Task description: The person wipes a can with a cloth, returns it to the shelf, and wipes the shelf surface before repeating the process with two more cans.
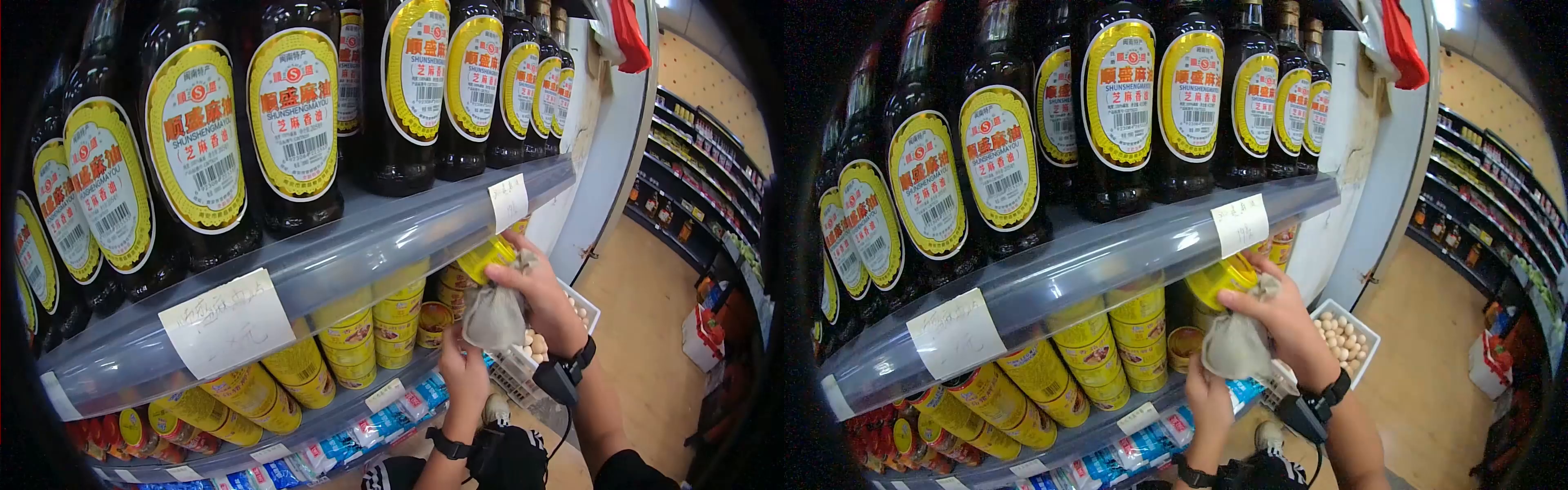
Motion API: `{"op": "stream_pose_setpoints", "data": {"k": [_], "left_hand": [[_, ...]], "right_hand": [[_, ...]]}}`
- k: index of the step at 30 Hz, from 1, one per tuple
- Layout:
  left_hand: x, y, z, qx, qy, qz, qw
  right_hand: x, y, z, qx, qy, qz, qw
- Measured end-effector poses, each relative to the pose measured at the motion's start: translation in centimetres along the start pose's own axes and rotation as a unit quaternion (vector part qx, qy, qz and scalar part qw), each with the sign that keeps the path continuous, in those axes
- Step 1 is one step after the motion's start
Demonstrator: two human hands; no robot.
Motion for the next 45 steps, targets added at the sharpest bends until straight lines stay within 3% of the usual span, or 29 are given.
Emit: {"op": "stream_pose_setpoints", "data": {"k": [3,5,13,15,19,21,25,27,34,36,42,45], "left_hand": [[0.6,1.2,-0.1,-0.009,0.016,-0.022,1.000],[0.7,0.7,-0.5,-0.028,0.085,0.074,0.993],[0.7,0.7,-0.9,-0.017,0.123,0.054,0.991],[0.5,0.4,-0.9,-0.028,0.131,0.071,0.988],[0.4,0.5,-1.1,-0.002,0.127,0.071,0.989],[0.4,-0.2,-1.1,-0.022,0.158,0.111,0.981],[0.1,0.0,-1.0,-0.001,0.151,0.117,0.982],[-0.1,-0.3,-0.8,0.002,0.153,0.130,0.980],[0.0,-0.5,-0.9,-0.007,0.155,0.127,0.980],[0.1,-0.7,-1.1,-0.014,0.151,0.137,0.979],[0.1,-0.2,-0.8,0.025,0.153,0.151,0.976],[0.0,-0.9,-0.7,-0.002,0.174,0.165,0.971]], "right_hand": [[0.7,0.6,1.7,-0.009,0.012,-0.034,0.999],[1.5,1.4,1.8,-0.012,0.019,-0.054,0.998],[2.6,3.0,3.4,-0.016,0.091,-0.095,0.991],[3.1,3.1,3.7,-0.076,0.101,-0.176,0.976],[3.7,2.7,4.1,-0.040,0.101,-0.175,0.979],[3.5,1.9,4.9,-0.115,0.134,-0.161,0.971],[3.1,1.6,5.7,-0.118,0.140,-0.201,0.962],[3.3,1.9,5.9,-0.167,0.166,-0.256,0.938],[3.4,1.3,6.3,-0.166,0.183,-0.239,0.939],[3.1,0.7,6.5,-0.194,0.154,-0.267,0.931],[2.4,-0.1,7.8,-0.225,0.182,-0.322,0.902],[3.1,0.5,7.9,-0.231,0.187,-0.340,0.892]]}}
Point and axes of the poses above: each hand's wrist, its own z-axis towards the middle knuckle, its own x-axis out of the palm, y = z × x, the point moved 2 cm from there along z, towards the middle knuckle, and after that the axes turned 8 degrees about -y, right-handed, at the moved point
